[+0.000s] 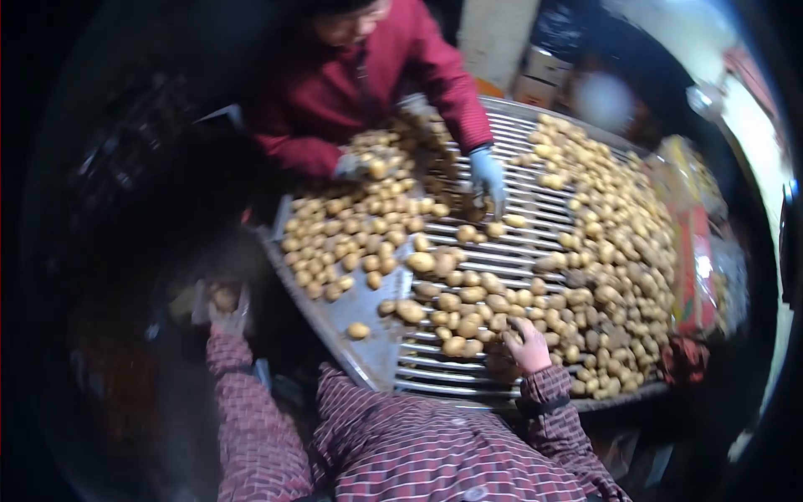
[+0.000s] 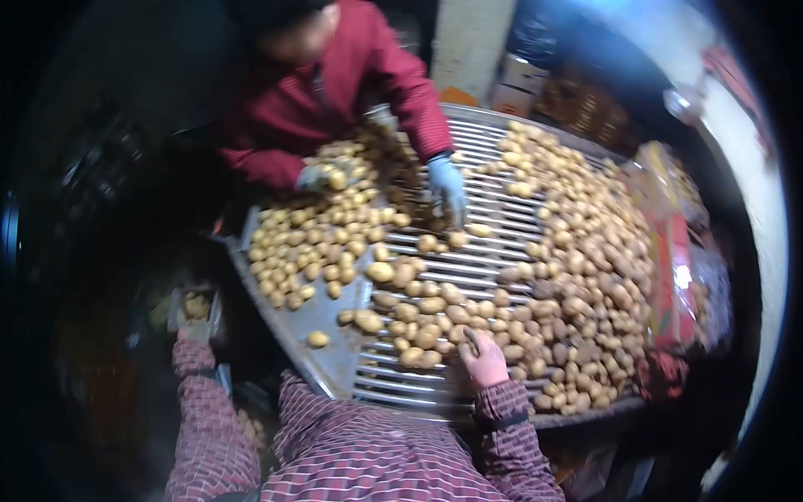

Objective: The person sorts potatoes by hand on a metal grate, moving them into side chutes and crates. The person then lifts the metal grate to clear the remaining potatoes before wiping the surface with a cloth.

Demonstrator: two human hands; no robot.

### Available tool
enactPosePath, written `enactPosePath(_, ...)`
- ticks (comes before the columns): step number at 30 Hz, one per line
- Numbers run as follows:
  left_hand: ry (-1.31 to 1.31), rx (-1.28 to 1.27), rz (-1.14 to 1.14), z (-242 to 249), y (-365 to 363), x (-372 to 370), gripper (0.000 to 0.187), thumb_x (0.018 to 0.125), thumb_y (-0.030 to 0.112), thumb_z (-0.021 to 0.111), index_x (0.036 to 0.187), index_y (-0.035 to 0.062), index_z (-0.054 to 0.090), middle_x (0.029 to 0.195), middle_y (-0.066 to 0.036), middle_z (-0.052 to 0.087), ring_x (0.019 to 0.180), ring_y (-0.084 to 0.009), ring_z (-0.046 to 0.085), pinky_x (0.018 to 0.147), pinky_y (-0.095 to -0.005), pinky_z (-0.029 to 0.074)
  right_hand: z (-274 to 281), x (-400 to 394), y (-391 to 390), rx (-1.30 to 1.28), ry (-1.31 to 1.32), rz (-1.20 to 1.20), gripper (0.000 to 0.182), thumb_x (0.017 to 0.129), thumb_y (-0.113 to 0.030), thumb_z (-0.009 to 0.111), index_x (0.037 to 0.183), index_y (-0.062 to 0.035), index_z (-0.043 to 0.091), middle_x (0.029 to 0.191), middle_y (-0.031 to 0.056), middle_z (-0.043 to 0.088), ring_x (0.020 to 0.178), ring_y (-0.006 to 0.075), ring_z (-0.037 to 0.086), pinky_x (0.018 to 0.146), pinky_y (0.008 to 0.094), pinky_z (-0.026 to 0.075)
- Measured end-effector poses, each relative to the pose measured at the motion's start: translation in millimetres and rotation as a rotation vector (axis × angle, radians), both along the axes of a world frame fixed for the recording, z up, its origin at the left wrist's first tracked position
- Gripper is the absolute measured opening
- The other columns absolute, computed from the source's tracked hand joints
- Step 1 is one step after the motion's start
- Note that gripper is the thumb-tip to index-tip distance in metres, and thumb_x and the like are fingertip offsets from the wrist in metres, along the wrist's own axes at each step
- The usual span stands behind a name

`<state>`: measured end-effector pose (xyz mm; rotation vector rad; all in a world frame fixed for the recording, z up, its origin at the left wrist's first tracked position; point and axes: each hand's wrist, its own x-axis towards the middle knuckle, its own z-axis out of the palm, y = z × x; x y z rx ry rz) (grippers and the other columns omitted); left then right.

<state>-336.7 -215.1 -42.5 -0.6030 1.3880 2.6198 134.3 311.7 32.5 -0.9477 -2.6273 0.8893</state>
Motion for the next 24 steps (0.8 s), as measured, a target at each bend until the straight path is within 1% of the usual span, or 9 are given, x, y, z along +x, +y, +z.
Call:
enactPosePath(2,-0.009,0.030,-0.249,-33,8,-3,0.044,0.095,0.039,0.041,0.129,0.0130,0.052,0.121,-0.011,0.058,0.106,-0.0331,0.055,0.096,-0.0523,0.044,8,7,29,0.137,-0.051,-0.176,0.038,0.084,-0.028,0.064,0.117,-0.0092,0.062,0.113,0.0148,0.063,0.108,0.0327,0.058,0.093,0.0406,0.046)
enactPosePath(3,0.226,0.529,-0.813,-79,6,-8,0.044,0.096,0.037,0.038,0.131,0.0139,0.051,0.122,-0.011,0.057,0.106,-0.0337,0.055,0.096,-0.0535,0.043,5,9,47,0.191,-0.125,-0.213,0.042,0.084,-0.031,0.064,0.121,-0.0106,0.060,0.119,0.0156,0.060,0.112,0.0343,0.055,0.094,0.0429,0.045)
enactPosePath(4,-0.147,-0.268,-0.348,22,109,62,0.042,0.094,0.033,0.046,0.128,0.0100,0.051,0.112,-0.011,0.060,0.088,-0.0281,0.059,0.081,-0.0412,0.051,0,9,63,0.238,-0.199,-0.244,0.047,0.085,-0.035,0.064,0.125,-0.0120,0.058,0.125,0.0165,0.057,0.117,0.0358,0.052,0.095,0.0452,0.044)
enactPosePath(6,0.311,-0.416,-0.659,28,180,115,0.034,0.089,0.013,0.060,0.121,0.0011,0.055,0.104,-0.011,0.063,0.084,-0.0187,0.065,0.069,-0.0314,0.055,-5,-1,77,0.216,-0.409,-0.232,0.064,0.083,-0.048,0.061,0.136,-0.0143,0.048,0.139,0.0186,0.045,0.127,0.0392,0.042,0.101,0.0519,0.037)
enactPosePath(8,0.183,-0.429,-0.784,32,261,154,0.040,0.086,0.012,0.063,0.124,0.0034,0.055,0.113,-0.009,0.062,0.099,-0.0228,0.063,0.086,-0.0334,0.052,1,-19,57,0.173,-0.497,-0.179,0.077,0.081,-0.059,0.058,0.144,-0.0200,0.039,0.148,0.0189,0.032,0.135,0.0403,0.032,0.105,0.0602,0.028)
enactPosePath(14,1.229,-1.090,-1.269,47,412,256,0.067,0.081,0.036,0.066,0.139,0.0141,0.042,0.144,-0.014,0.039,0.133,-0.0355,0.036,0.109,-0.0485,0.029,10,-24,-10,0.232,-0.593,0.030,0.075,0.080,-0.061,0.057,0.145,-0.0302,0.036,0.155,0.0199,0.018,0.140,0.0417,0.021,0.105,0.0629,0.023)
enactPosePath(16,1.499,-1.436,-1.415,61,413,279,0.073,0.078,0.047,0.065,0.141,0.0175,0.041,0.147,-0.013,0.034,0.136,-0.0378,0.030,0.110,-0.0535,0.024,-1,-5,-31,0.304,-0.493,0.100,0.070,0.080,-0.061,0.057,0.140,-0.0283,0.043,0.152,0.0199,0.023,0.138,0.0419,0.026,0.103,0.0651,0.026)
enactPosePath(22,1.653,-1.292,-1.545,66,350,278,0.063,0.076,0.029,0.068,0.134,0.0156,0.047,0.142,-0.015,0.039,0.128,-0.0340,0.041,0.108,-0.0502,0.029,23,40,-58,0.276,-0.353,0.322,0.048,0.079,-0.044,0.064,0.123,-0.0258,0.058,0.137,0.0100,0.045,0.128,0.0282,0.042,0.101,0.0592,0.029)
enactPosePath(24,1.598,-1.271,-1.663,57,320,274,0.058,0.076,0.024,0.068,0.130,0.0179,0.050,0.139,-0.015,0.043,0.126,-0.0324,0.045,0.101,-0.0466,0.038,13,34,-45,0.201,-0.194,0.188,0.022,0.083,-0.036,0.062,0.095,-0.0192,0.067,0.114,0.0068,0.061,0.109,0.0218,0.057,0.097,0.0489,0.039)
